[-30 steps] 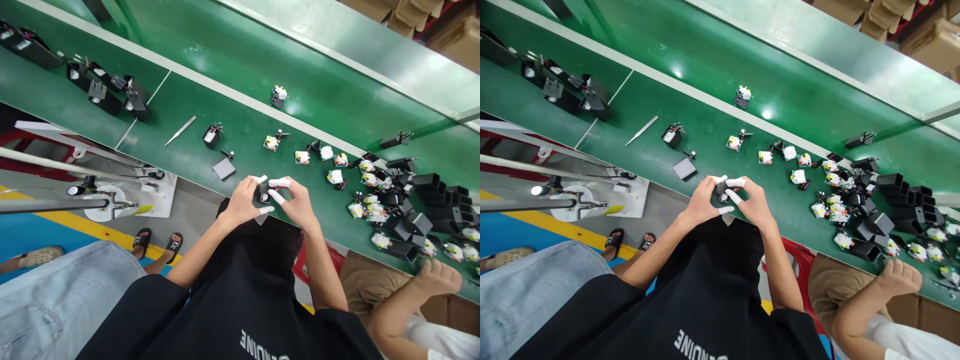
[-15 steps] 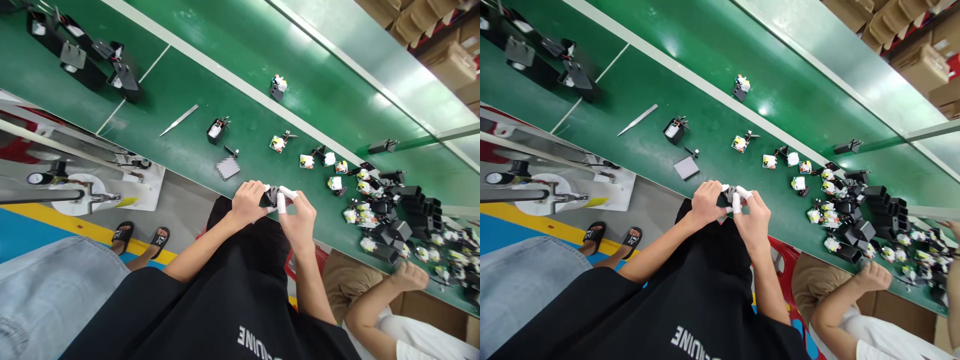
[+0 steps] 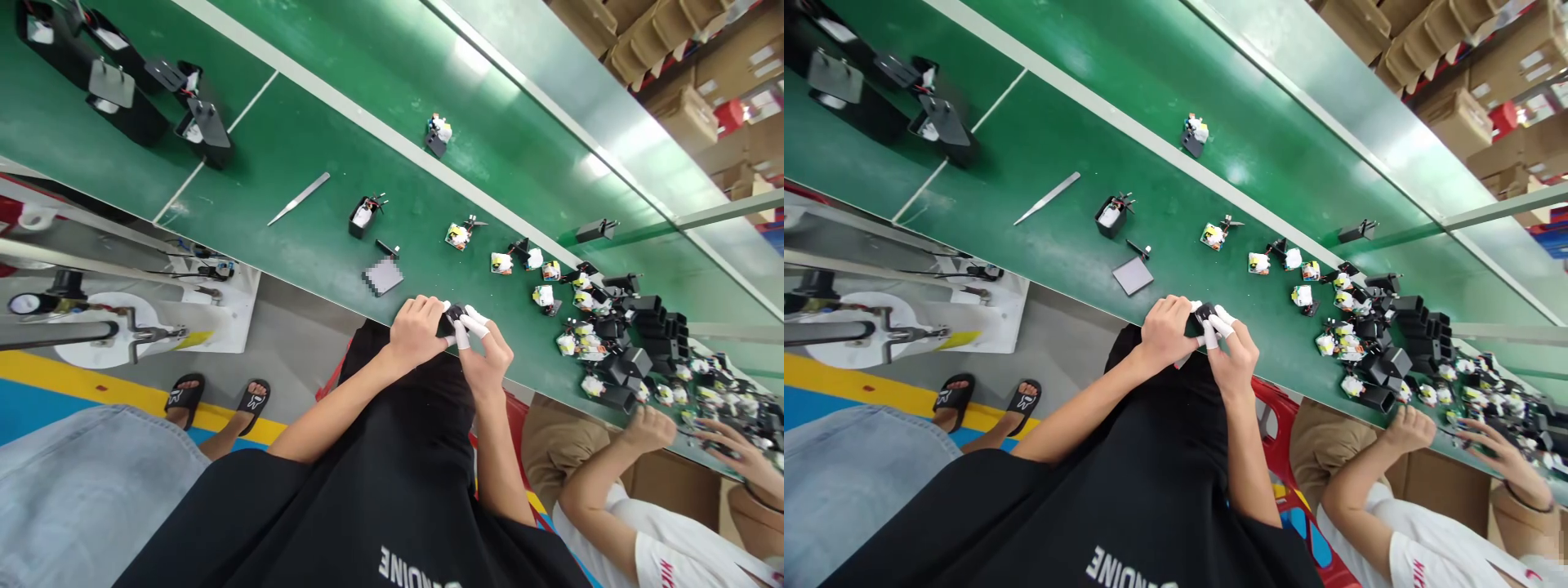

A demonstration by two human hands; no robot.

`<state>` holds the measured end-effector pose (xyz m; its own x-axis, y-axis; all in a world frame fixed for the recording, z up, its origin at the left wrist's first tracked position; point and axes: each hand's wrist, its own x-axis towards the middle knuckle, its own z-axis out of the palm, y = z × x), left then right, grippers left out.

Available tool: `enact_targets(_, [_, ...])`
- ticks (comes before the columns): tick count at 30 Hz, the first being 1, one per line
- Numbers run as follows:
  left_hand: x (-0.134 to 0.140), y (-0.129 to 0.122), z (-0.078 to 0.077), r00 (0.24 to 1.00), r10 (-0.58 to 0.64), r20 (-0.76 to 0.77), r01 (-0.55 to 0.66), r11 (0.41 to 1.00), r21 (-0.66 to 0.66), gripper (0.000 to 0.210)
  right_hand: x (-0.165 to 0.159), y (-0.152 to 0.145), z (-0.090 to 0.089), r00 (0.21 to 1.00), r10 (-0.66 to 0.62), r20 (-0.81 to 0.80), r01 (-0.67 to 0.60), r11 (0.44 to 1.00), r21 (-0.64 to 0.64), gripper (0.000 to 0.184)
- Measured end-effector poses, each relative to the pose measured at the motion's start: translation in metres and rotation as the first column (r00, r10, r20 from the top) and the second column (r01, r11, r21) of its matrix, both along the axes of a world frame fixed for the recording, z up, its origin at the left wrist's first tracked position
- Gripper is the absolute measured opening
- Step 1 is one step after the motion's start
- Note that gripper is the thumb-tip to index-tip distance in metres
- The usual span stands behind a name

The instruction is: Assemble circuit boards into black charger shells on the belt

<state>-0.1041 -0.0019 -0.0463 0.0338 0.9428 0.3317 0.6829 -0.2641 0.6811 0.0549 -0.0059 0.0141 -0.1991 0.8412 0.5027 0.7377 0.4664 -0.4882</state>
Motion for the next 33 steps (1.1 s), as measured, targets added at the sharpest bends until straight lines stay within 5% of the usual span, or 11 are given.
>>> enact_targets(8, [-0.003,0.001,0.004,0.999,0.019,-0.045,-0.017,0.999,0.049,0.042,-0.001,0.020,0.027,0.996,0.063,0.060,-0.044,0.960,-0.277,0.029])
enact_targets(15, [-0.001,0.000,0.005,0.994,0.053,-0.092,-0.050,0.998,0.026,0.035,0.011,0.015,0.018,0.951,0.126,0.281,-0.111,0.991,-0.069,0.024])
enact_targets(19, [0.001,-0.001,0.002,0.994,0.044,-0.102,-0.041,0.999,0.030,0.040,0.009,0.005,0.011,0.971,0.065,0.229,-0.071,0.997,0.014,0.022])
enact_targets(25, [0.000,-0.002,-0.001,0.992,0.048,-0.118,-0.044,0.998,0.037,0.042,-0.006,0.010,0.017,0.999,0.014,0.038,-0.010,0.995,-0.102,0.014])
enact_targets(33, [0.000,0.000,-0.001,0.993,0.068,-0.096,-0.060,0.994,0.086,0.032,0.007,0.020,0.013,0.956,0.070,0.286,-0.112,0.985,0.133,0.014])
